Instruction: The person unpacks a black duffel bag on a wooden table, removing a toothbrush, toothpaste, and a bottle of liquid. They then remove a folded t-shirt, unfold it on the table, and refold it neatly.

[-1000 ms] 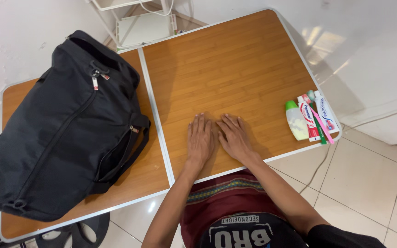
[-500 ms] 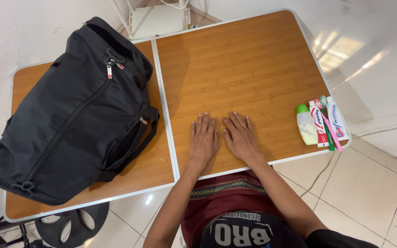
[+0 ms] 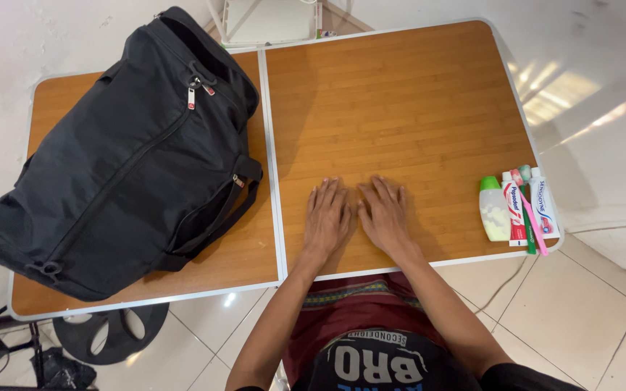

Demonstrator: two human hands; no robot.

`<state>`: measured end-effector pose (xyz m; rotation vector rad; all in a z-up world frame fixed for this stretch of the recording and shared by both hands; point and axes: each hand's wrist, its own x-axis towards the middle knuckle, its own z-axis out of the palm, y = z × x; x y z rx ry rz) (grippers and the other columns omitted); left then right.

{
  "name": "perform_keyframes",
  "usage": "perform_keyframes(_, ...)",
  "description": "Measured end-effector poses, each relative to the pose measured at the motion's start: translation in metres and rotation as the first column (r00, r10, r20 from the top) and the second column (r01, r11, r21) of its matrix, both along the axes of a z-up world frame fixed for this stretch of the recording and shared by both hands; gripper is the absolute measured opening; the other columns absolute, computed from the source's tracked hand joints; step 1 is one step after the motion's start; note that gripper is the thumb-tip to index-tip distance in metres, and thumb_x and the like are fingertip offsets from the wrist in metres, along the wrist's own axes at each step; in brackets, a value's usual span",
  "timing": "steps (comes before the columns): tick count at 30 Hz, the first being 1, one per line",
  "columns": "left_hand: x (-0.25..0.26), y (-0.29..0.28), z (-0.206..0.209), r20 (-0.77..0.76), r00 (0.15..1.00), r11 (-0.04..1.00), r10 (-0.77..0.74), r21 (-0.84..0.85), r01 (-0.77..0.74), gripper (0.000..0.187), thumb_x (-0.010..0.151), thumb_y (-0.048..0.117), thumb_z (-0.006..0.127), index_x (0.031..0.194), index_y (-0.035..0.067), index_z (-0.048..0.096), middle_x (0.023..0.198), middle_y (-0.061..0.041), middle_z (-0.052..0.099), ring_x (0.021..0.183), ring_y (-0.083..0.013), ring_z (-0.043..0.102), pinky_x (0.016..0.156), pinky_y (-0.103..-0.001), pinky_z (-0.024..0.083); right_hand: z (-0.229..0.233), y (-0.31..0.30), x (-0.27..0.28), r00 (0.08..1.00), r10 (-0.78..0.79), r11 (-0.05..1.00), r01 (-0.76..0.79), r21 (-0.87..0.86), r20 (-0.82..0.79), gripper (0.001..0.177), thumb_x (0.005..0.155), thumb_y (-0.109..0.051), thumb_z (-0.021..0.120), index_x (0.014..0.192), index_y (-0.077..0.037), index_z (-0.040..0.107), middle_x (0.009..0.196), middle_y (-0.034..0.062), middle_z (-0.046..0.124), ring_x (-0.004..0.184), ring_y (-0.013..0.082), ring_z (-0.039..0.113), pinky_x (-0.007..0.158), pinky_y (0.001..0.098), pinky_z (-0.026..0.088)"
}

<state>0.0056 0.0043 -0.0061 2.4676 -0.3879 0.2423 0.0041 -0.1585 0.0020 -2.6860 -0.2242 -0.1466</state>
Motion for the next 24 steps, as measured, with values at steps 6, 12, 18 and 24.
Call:
perform_keyframes(6,0.008,0.005,0.008,0.067,0.996,0.995,0.064,-0.081,-0.059,0.031,0.097,0.012,0.061,0.124,-0.002,0.066,0.136,-0.023,0.063,0.137,-0.0393,0.052,0.118,-0.052,0.033,0.017,0.022,0.023,0.997,0.074,0.993,-0.074,0.097,0.002,0.042,0.099,-0.023,0.056,0.137,-0.007,0.059,0.15,0.0192,0.051,0.146,0.0349,0.039,0.117,0.0628,0.023)
perform_keyframes(12,0.027,0.032,0.048,0.184,0.973,0.99,0.14,-0.06,-0.131,0.028,0.094,0.007,0.063,0.12,-0.003,0.067,0.124,-0.022,0.067,0.128,-0.0412,0.058,0.112,-0.052,0.039,0.035,0.046,0.055,0.974,0.189,0.967,-0.207,0.151,0.129,0.04,0.1,-0.018,0.056,0.137,-0.004,0.059,0.15,0.0199,0.052,0.145,0.0359,0.042,0.119,0.0519,0.029)
perform_keyframes(18,0.052,0.06,0.092,0.385,0.895,0.969,0.224,0.012,-0.248,0.022,0.095,0.009,0.067,0.116,0.0,0.068,0.114,-0.015,0.068,0.121,-0.0347,0.062,0.105,-0.047,0.043,0.071,0.082,0.09,0.949,0.243,0.935,-0.284,0.214,0.2,0.037,0.1,-0.013,0.058,0.136,-0.003,0.06,0.149,0.0197,0.053,0.145,0.0362,0.043,0.118,0.0495,0.032)
perform_keyframes(24,0.07,0.09,0.127,0.493,0.815,0.931,0.306,0.023,-0.364,0.018,0.095,0.009,0.068,0.111,0.002,0.069,0.11,-0.012,0.068,0.118,-0.032,0.061,0.103,-0.046,0.043,0.111,0.12,0.118,0.891,0.317,0.883,-0.402,0.242,0.325,0.037,0.101,-0.009,0.059,0.138,-0.006,0.06,0.15,0.0181,0.054,0.145,0.0359,0.044,0.118,0.0489,0.034)
